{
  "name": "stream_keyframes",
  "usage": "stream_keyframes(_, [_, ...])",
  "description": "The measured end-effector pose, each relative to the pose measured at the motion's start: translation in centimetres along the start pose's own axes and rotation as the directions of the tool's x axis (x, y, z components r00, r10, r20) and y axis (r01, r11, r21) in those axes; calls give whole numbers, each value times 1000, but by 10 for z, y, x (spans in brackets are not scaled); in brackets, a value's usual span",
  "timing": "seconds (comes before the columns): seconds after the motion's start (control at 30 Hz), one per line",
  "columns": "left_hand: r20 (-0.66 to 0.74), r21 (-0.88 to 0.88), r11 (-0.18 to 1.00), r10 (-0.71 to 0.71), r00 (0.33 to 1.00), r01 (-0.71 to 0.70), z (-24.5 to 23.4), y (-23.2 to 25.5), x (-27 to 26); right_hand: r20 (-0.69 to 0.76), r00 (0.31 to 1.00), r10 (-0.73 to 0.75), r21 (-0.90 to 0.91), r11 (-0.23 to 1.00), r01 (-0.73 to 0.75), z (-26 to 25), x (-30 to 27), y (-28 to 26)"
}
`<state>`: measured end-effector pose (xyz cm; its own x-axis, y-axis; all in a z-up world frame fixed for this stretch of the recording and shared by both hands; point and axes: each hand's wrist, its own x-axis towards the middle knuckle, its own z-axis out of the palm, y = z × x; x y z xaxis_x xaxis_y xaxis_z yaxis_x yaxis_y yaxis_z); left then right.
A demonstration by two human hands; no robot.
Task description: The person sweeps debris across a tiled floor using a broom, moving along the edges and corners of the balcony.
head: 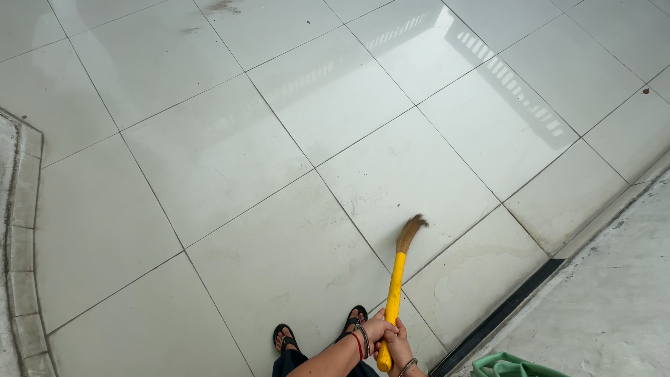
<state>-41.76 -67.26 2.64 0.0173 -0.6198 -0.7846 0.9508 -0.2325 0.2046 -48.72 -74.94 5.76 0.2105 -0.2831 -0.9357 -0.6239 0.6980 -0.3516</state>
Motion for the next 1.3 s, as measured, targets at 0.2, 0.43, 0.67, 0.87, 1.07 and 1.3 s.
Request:
stream_keyframes(0.2, [-229, -296, 932, 142, 963, -208, -45, -35, -63, 360, 932, -30, -282, 949, 139, 28, -2, 38])
stream_keyframes(0.43, [-647, -418, 832, 9, 762, -365, -112, -68, -101, 567, 699, 436, -547, 834, -76, 106, 8, 78])
stream_keyframes(0.67, [-416, -343, 937, -92, 905, -62, -69, -49, -50, 500, 798, 337, -347, 922, -171, 47, 33, 52])
stream_keyframes(0.87, [-232, 162, 981, -65, 971, 104, -9, 34, 31, 176, 970, 169, -51, 985, -162, 9, 43, -24])
stream_keyframes(1.07, [-135, 184, 978, 127, 983, -101, -2, 56, 25, 181, 981, -73, -71, 994, 87, 17, 26, -62])
stream_keyframes(1.3, [-271, -473, 786, 300, 915, -398, -49, -32, -47, 676, 736, 34, -512, 741, 435, 28, 16, 9])
